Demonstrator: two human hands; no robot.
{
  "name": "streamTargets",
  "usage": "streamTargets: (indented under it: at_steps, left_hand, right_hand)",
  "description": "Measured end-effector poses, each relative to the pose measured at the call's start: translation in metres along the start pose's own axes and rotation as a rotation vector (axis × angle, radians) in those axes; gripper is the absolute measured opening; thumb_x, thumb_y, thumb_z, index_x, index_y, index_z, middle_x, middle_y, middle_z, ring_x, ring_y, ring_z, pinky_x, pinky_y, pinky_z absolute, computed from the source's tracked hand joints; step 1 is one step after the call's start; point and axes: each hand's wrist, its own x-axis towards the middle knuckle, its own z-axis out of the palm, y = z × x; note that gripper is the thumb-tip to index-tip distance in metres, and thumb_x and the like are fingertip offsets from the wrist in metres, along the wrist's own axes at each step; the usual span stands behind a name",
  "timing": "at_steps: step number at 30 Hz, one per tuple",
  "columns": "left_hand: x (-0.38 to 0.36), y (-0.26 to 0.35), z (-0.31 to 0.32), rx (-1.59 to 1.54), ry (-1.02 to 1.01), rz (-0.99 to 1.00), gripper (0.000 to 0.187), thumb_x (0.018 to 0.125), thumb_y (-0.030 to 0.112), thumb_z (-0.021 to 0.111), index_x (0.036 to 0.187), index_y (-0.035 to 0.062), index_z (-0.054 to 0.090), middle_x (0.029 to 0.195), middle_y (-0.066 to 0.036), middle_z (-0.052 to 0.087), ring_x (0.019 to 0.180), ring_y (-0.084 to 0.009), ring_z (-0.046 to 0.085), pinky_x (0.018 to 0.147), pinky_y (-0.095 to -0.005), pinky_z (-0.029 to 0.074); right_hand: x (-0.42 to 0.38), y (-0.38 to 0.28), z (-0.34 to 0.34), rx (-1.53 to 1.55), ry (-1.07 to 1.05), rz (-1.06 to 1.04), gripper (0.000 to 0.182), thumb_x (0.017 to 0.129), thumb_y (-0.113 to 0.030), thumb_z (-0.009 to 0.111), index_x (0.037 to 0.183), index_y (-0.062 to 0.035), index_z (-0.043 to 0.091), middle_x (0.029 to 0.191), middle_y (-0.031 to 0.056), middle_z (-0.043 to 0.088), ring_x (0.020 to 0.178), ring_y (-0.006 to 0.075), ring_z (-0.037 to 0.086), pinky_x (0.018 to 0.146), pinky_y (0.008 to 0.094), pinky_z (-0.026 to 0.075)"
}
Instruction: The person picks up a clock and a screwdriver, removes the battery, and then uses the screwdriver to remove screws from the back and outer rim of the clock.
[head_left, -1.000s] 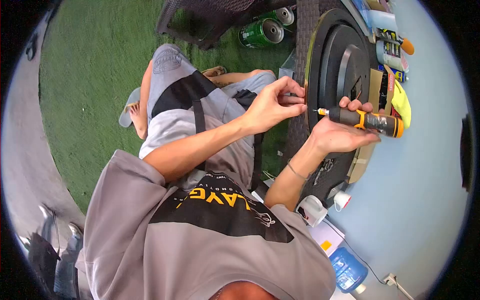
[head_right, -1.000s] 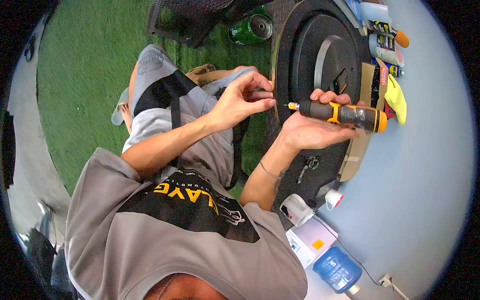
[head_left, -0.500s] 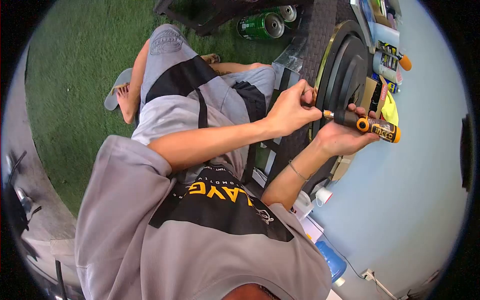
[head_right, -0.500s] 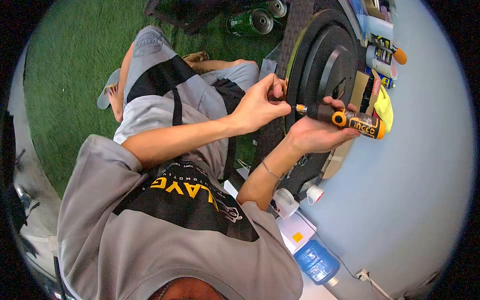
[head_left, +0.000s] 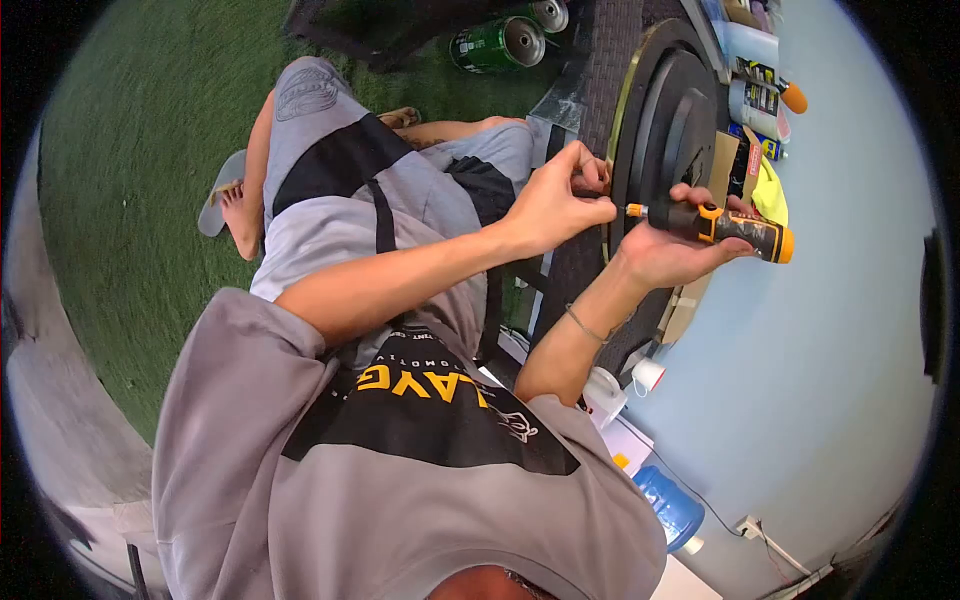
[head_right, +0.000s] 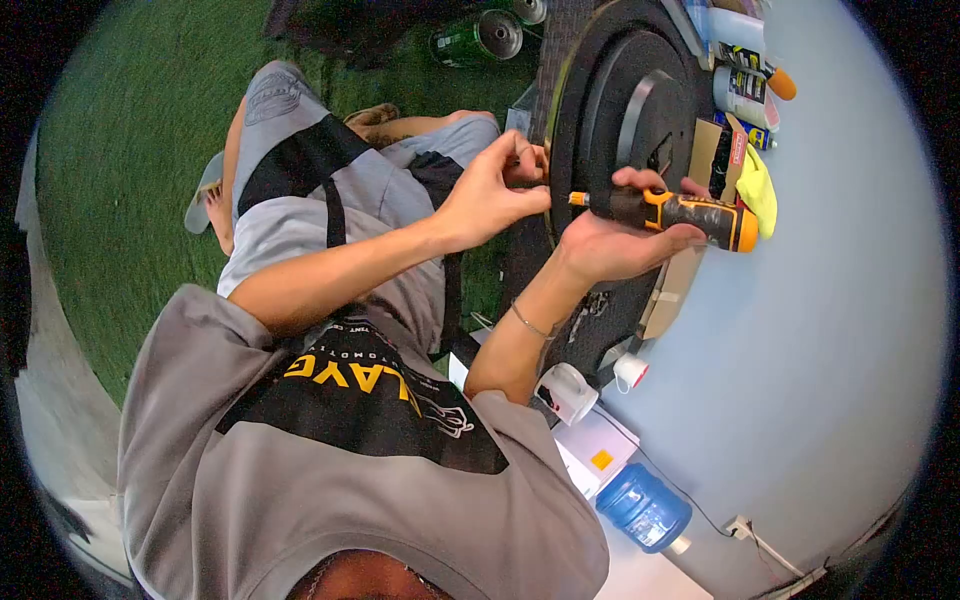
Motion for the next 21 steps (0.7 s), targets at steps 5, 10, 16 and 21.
streamTargets:
  at_steps: [5, 10, 16, 21]
  left_hand:
    - [-0.002, 0.006, -0.004, 0.049, -0.014, -0.012, 0.035, 0.073, 0.001, 0.072, 0.090, 0.0040, 0.041, 0.105, -0.010, 0.059, 0.095, -0.0130, 0.058, 0.085, -0.0289, 0.049]
    - [-0.007, 0.026, -0.005, 0.217, -0.013, 0.151, 0.044, 0.075, 0.003, 0.075, 0.105, 0.0071, 0.042, 0.129, -0.015, 0.044, 0.117, -0.0211, 0.049, 0.096, -0.0359, 0.047]
    - [-0.006, 0.044, -0.004, 1.065, -0.067, 0.619, 0.028, 0.069, 0.016, 0.075, 0.096, 0.0167, 0.066, 0.143, -0.017, 0.034, 0.134, -0.0435, 0.022, 0.103, -0.0511, 0.036]
    - [-0.005, 0.049, 0.001, 1.191, -0.147, 0.663, 0.027, 0.067, 0.016, 0.075, 0.093, 0.0208, 0.072, 0.146, -0.015, 0.037, 0.136, -0.0413, 0.022, 0.109, -0.0515, 0.027]
  right_hand:
    - [-0.001, 0.000, 0.001, 0.127, 0.076, 0.045, 0.057, 0.095, -0.062, 0.042, 0.114, -0.0079, 0.043, 0.098, 0.0034, 0.050, 0.067, 0.0163, 0.054, 0.056, 0.0326, 0.046]
    - [-0.003, 0.005, -0.004, 0.119, 0.032, -0.003, 0.056, 0.096, -0.059, 0.041, 0.112, -0.0051, 0.042, 0.099, 0.0104, 0.052, 0.057, 0.0176, 0.052, 0.050, 0.0321, 0.043]
    - [-0.004, -0.003, 0.007, 0.121, 0.055, 0.027, 0.068, 0.097, -0.059, 0.040, 0.129, 0.0005, 0.040, 0.099, 0.0079, 0.052, 0.064, 0.0184, 0.055, 0.054, 0.0346, 0.046]
    - [-0.005, 0.003, -0.008, 0.374, -0.044, 0.070, 0.063, 0.098, -0.055, 0.041, 0.129, 0.0000, 0.036, 0.101, 0.0094, 0.055, 0.060, 0.0195, 0.056, 0.051, 0.0321, 0.048]
